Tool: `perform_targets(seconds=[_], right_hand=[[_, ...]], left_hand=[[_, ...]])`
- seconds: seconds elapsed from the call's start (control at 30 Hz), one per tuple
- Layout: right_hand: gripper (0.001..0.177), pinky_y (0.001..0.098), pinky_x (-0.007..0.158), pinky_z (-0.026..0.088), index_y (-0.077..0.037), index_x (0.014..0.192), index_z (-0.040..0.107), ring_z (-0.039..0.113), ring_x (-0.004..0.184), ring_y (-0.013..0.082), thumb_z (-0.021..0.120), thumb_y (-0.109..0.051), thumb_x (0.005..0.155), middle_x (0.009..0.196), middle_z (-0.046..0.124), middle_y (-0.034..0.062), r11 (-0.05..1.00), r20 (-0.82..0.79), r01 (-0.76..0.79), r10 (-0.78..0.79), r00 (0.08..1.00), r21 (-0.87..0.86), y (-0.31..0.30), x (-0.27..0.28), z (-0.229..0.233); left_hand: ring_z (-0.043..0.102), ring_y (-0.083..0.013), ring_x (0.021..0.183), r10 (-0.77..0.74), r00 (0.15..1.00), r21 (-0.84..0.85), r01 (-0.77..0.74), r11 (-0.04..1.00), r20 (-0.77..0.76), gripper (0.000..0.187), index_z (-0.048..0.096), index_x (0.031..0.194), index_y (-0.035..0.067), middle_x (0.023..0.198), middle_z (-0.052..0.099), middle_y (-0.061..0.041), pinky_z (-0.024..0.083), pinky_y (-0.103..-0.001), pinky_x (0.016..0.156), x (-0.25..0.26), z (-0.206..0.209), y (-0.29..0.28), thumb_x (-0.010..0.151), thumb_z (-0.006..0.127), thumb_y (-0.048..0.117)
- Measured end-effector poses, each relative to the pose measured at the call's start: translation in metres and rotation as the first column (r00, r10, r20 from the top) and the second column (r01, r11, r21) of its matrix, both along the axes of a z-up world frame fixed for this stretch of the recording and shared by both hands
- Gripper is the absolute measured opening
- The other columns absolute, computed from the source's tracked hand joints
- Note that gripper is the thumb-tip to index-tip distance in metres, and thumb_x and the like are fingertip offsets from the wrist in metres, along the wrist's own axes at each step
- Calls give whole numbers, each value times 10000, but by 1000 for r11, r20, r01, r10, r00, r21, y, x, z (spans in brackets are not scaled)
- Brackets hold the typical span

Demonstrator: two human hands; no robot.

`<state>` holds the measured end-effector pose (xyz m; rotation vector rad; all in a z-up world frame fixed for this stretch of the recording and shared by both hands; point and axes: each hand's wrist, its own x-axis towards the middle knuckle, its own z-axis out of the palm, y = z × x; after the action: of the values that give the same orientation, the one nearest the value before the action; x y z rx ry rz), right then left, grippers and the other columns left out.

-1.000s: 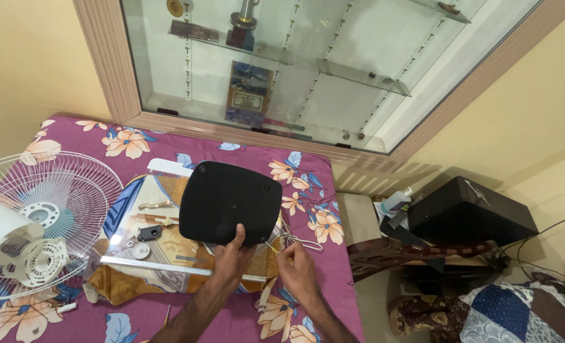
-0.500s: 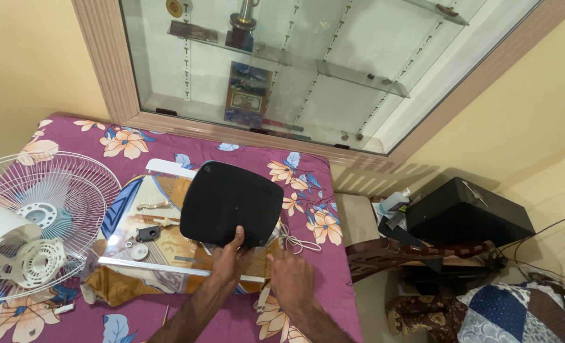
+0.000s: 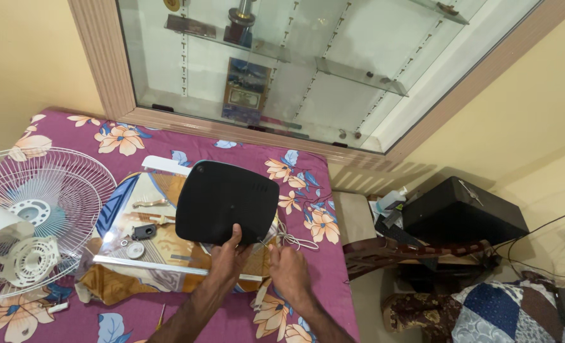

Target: The person assembles an electric fan on a table. They handle the fan motor housing, attach the black rear cover, and use a screwdriver to secure screws. The fan cage and blades remain disassembled on the table.

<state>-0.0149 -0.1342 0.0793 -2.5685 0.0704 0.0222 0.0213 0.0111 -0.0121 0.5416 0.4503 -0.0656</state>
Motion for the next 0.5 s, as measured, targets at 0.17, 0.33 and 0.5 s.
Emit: perform_targets(seconds=[0.17, 0.33, 0.5], right_hand=[[528, 453, 665, 535, -11, 799, 762, 703, 626, 294, 500, -411, 1021, 670, 723, 167, 962, -164, 89, -47, 985, 259, -6, 8, -23], [429, 428, 662, 530, -64, 1033, 717, 669, 652, 264, 474, -418, 1041, 750, 692, 166, 946, -137, 32, 13, 990, 322, -9, 2, -16], [344, 466, 725, 559, -108, 1090, 731, 746, 792, 332, 555, -383, 982, 854, 771, 152, 997, 75, -36, 31, 997, 69, -4, -12, 18]], left_hand=[[630, -347, 1209, -12, 1000, 45, 11, 999, 15, 652, 439, 1393, -53, 1338, 574, -186, 555, -501, 1039, 1, 6, 3, 920, 686, 320], [630, -376, 1250, -20, 999, 79, 17, 997, 34, 706, 412, 1403, -90, 1381, 572, -217, 542, -516, 1062, 5, 12, 9, 934, 682, 363], [612, -373, 1258, -20, 999, 96, 17, 995, 37, 741, 376, 1452, -2, 1390, 560, -199, 529, -514, 1061, 2, 19, 12, 891, 689, 367]])
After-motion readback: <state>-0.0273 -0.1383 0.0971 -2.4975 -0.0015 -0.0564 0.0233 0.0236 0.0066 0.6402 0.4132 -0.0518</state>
